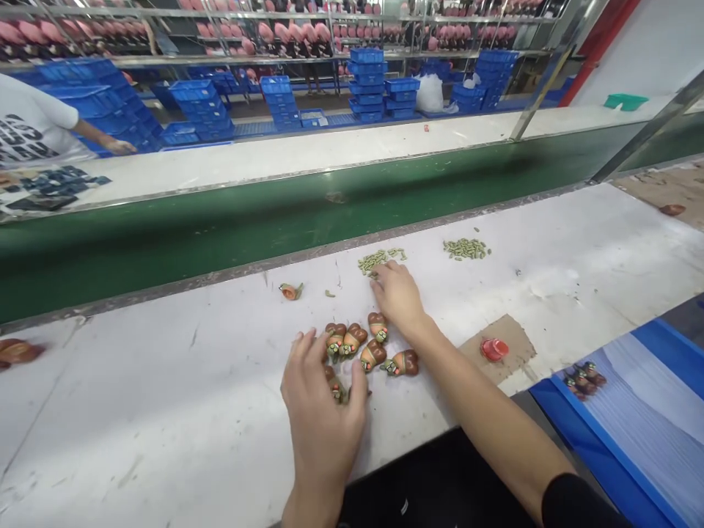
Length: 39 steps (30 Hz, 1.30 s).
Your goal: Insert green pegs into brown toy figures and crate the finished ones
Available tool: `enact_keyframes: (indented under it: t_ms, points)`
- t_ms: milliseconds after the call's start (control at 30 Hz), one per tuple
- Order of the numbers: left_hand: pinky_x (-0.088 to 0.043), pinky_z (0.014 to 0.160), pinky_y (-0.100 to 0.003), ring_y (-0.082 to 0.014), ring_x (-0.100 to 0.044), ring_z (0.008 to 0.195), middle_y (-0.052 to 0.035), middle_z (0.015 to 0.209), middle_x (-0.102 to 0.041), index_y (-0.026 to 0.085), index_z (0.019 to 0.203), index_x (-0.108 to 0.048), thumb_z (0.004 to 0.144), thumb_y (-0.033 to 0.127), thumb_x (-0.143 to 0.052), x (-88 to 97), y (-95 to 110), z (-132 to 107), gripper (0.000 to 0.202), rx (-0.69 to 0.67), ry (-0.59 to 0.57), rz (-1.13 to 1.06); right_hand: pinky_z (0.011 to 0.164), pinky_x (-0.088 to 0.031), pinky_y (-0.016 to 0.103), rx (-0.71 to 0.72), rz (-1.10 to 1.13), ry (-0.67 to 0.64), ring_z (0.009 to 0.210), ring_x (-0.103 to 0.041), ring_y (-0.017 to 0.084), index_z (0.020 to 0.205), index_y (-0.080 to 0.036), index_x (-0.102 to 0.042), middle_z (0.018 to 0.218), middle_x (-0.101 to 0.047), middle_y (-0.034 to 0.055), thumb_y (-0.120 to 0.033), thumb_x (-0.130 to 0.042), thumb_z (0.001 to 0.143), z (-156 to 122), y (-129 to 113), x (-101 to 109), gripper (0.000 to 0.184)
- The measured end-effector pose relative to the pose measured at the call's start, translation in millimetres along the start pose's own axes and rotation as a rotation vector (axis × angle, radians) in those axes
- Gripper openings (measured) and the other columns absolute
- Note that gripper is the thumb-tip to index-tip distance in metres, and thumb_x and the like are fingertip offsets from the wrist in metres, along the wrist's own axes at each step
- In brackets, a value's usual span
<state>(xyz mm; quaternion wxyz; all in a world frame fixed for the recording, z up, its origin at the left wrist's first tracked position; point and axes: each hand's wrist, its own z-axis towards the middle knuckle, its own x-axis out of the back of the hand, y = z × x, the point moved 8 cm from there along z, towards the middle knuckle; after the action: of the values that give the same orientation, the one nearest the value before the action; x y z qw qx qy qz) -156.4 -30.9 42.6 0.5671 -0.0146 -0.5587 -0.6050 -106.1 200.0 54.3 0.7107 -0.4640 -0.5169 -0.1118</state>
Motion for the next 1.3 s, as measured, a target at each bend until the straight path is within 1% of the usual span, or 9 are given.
enact_keyframes:
  t_ms: [200,467,633,833,900,967,1100,1200,1300]
  points:
    - [-0.032,0.134,-0.088,-0.0567,-0.037,0.171,-0.0176,0.175,-0.055,0.036,0.153,-0.068,0.104,0.029,-0.08,-20.1,60,-24,0.051,-0.275,-0.085,0.194,0.117,-0.055,0.051,-0.031,-0.032,-0.013,0.138,-0.067,0.038,0.126,-0.015,-0.084,0.143,-0.075,0.0211,-0.014,-0.055,0.117,14,10,-5,0.03]
    - [-0.03,0.128,-0.095,-0.0601,-0.039,0.169,-0.019,0.179,-0.055,0.032,0.151,-0.072,0.108,0.03,-0.078,-55.9,66,-16,0.044,-0.375,-0.212,0.271,0.107,-0.054,0.041,-0.034,0.068,-0.03,0.116,-0.075,0.032,0.117,-0.012,-0.084,0.125,-0.081,0.0196,-0.011,-0.057,0.116,-2,23,11,0.027]
    - [-0.037,0.121,-0.091,-0.0604,-0.047,0.161,-0.0248,0.17,-0.062,0.027,0.131,-0.076,0.111,0.032,-0.073,-68.0,72,-11,0.021,-0.42,-0.228,0.337,0.103,-0.056,0.033,-0.018,0.23,0.001,0.111,-0.076,0.023,0.109,-0.017,-0.085,0.112,-0.082,0.0083,-0.017,-0.06,0.12,-62,26,55,0.028]
    - [-0.041,0.124,-0.086,-0.0551,-0.056,0.156,-0.0229,0.157,-0.071,0.028,0.13,-0.066,0.113,0.036,-0.069,-71.3,82,-14,0.019,-0.419,-0.263,0.135,0.074,-0.059,0.028,-0.097,0.865,0.047,0.073,-0.07,0.013,0.095,-0.024,-0.087,0.099,-0.079,0.0,-0.017,-0.084,0.104,-169,52,85,0.012]
    - [-0.053,0.119,-0.076,-0.0485,-0.066,0.148,-0.017,0.148,-0.076,0.033,0.134,-0.061,0.112,0.037,-0.072,-67.3,87,-19,0.025,-0.362,-0.327,-0.087,0.062,-0.055,0.026,-0.162,0.995,0.098,0.062,-0.066,0.011,0.091,-0.026,-0.09,0.091,-0.079,-0.0006,-0.025,-0.092,0.1,-199,70,87,0.009]
    - [-0.065,0.105,-0.058,-0.0375,-0.078,0.129,-0.0094,0.133,-0.078,0.037,0.132,-0.054,0.111,0.034,-0.072,-68.9,89,-26,0.027,-0.169,-0.459,-0.369,0.055,-0.053,0.024,-0.255,1.123,0.164,0.056,-0.066,0.01,0.088,-0.026,-0.092,0.084,-0.079,-0.0007,-0.03,-0.1,0.093,-222,91,85,0.011]
    - [-0.067,0.092,-0.039,-0.0252,-0.077,0.098,-0.0018,0.11,-0.075,0.038,0.137,-0.053,0.112,0.044,-0.076,-95.7,101,-55,0.034,0.255,-0.869,-0.693,0.054,-0.059,0.021,-0.397,1.302,0.242,0.054,-0.072,0.012,0.089,-0.026,-0.094,0.077,-0.08,0.0007,-0.031,-0.108,0.084,-247,123,76,0.015]
    - [-0.064,0.089,-0.034,-0.0235,-0.074,0.097,-0.0035,0.11,-0.076,0.032,0.138,-0.065,0.112,0.059,-0.076,-115.4,119,-60,0.039,0.264,-1.043,-0.77,0.061,-0.065,0.021,-0.383,1.3,0.253,0.061,-0.077,0.013,0.097,-0.027,-0.097,0.079,-0.081,0.0023,-0.032,-0.104,0.09,-252,130,78,0.011]
    - [-0.054,0.068,-0.027,-0.0175,-0.065,0.074,0.0003,0.09,-0.07,0.027,0.118,-0.071,0.119,0.061,-0.063,-132.5,128,-55,0.034,0.27,-1.066,-0.805,0.064,-0.066,0.018,-0.369,1.248,0.281,0.064,-0.079,0.011,0.101,-0.03,-0.098,0.086,-0.082,0.0022,-0.033,-0.098,0.097,-253,133,85,0.004]
